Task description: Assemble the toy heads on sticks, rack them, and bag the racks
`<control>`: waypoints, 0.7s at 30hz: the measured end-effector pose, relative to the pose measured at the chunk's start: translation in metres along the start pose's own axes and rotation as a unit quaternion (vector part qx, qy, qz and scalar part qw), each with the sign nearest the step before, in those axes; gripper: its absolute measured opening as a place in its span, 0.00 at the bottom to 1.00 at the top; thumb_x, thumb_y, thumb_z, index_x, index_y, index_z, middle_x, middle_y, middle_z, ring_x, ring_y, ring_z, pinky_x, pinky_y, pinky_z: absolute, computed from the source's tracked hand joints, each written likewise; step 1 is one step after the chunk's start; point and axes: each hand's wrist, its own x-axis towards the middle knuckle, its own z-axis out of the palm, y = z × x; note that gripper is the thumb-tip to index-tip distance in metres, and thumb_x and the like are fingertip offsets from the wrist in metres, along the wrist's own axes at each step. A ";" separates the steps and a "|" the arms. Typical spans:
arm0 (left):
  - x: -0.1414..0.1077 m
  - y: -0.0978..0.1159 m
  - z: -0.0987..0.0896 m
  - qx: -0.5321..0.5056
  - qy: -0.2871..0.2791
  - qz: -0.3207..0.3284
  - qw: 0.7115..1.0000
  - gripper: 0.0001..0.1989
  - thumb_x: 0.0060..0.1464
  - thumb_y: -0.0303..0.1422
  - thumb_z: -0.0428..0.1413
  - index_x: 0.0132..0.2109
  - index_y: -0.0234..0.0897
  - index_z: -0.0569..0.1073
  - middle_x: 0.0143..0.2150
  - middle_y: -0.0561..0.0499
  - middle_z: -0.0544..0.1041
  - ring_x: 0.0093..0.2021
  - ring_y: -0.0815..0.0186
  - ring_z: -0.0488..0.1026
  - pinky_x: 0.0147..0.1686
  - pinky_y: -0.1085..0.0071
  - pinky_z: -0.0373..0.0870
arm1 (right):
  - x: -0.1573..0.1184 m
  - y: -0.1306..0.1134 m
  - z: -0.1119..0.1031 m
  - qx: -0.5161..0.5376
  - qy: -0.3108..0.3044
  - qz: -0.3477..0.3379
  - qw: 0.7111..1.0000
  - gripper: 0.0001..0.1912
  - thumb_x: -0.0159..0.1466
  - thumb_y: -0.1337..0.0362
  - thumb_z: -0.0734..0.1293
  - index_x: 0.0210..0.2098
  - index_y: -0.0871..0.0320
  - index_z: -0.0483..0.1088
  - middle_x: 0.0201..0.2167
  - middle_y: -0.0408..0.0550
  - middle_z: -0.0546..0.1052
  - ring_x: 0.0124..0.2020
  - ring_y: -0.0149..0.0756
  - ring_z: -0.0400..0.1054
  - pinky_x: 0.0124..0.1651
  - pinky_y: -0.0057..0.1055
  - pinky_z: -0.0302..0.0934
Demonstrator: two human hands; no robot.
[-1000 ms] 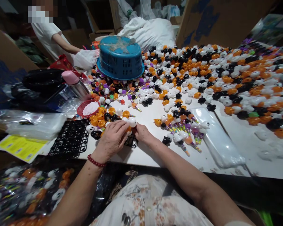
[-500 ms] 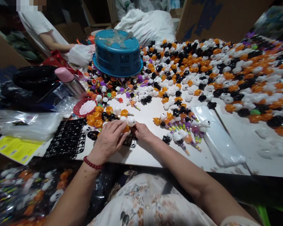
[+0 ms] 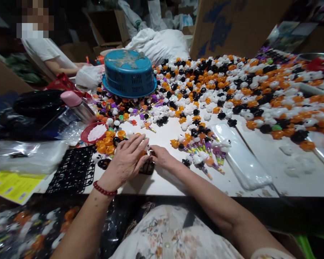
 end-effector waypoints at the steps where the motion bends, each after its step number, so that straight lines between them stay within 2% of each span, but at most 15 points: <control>1: 0.003 0.000 0.001 0.002 -0.010 0.004 1.000 0.25 0.66 0.39 0.48 0.68 0.43 0.60 0.69 0.43 0.63 0.69 0.53 0.58 0.61 0.53 0.57 | -0.008 0.004 -0.011 -0.045 0.018 0.005 0.999 0.11 0.64 0.69 0.67 0.47 0.59 0.71 0.44 0.51 0.76 0.43 0.38 0.70 0.46 0.31 0.62; 3: 0.007 0.000 0.003 0.001 -0.023 0.006 1.000 0.24 0.67 0.39 0.47 0.67 0.43 0.61 0.69 0.44 0.64 0.69 0.54 0.58 0.61 0.52 0.57 | -0.026 0.014 -0.035 -0.167 0.048 0.036 0.984 0.09 0.66 0.67 0.66 0.46 0.60 0.71 0.45 0.55 0.74 0.44 0.40 0.70 0.46 0.33 0.62; 6: 0.010 -0.001 0.007 -0.010 -0.025 -0.002 1.000 0.21 0.67 0.39 0.47 0.64 0.42 0.65 0.66 0.43 0.67 0.66 0.54 0.63 0.60 0.52 0.57 | -0.046 0.031 -0.065 -0.331 0.047 0.107 0.937 0.06 0.65 0.71 0.65 0.42 0.63 0.72 0.42 0.58 0.74 0.42 0.45 0.69 0.43 0.35 0.60; 9: 0.011 -0.001 0.008 -0.023 -0.021 -0.019 0.999 0.18 0.67 0.37 0.47 0.61 0.42 0.68 0.62 0.43 0.72 0.62 0.56 0.68 0.60 0.52 0.56 | -0.049 0.042 -0.078 -0.390 0.025 0.139 0.910 0.10 0.62 0.78 0.63 0.42 0.65 0.72 0.40 0.60 0.75 0.40 0.47 0.70 0.40 0.35 0.59; 12: 0.011 -0.001 0.007 -0.033 -0.022 -0.031 0.999 0.16 0.67 0.37 0.46 0.58 0.42 0.69 0.59 0.44 0.75 0.59 0.56 0.70 0.60 0.52 0.57 | -0.046 0.047 -0.075 -0.393 0.019 0.147 0.908 0.14 0.61 0.81 0.60 0.43 0.65 0.71 0.39 0.60 0.76 0.39 0.47 0.71 0.37 0.35 0.58; 16: 0.010 -0.002 0.006 -0.035 -0.032 -0.041 0.998 0.15 0.67 0.38 0.47 0.56 0.40 0.69 0.58 0.43 0.75 0.59 0.56 0.70 0.59 0.53 0.58 | -0.048 0.048 -0.070 -0.365 0.021 0.156 0.917 0.13 0.64 0.78 0.60 0.47 0.65 0.68 0.38 0.59 0.77 0.38 0.46 0.72 0.37 0.34 0.57; 19: 0.010 -0.004 0.007 -0.027 -0.039 -0.039 0.998 0.15 0.68 0.38 0.47 0.56 0.38 0.68 0.57 0.43 0.75 0.58 0.56 0.70 0.58 0.54 0.58 | -0.046 0.042 -0.069 -0.307 0.035 0.158 0.938 0.09 0.67 0.70 0.62 0.46 0.64 0.68 0.40 0.59 0.77 0.40 0.44 0.71 0.39 0.33 0.58; 21: 0.010 -0.005 0.009 -0.026 -0.037 -0.034 0.998 0.15 0.68 0.39 0.47 0.56 0.38 0.67 0.57 0.43 0.75 0.58 0.56 0.70 0.58 0.54 0.58 | -0.036 0.032 -0.064 -0.229 0.047 0.155 0.960 0.07 0.67 0.66 0.64 0.43 0.62 0.69 0.41 0.57 0.77 0.41 0.42 0.71 0.40 0.32 0.58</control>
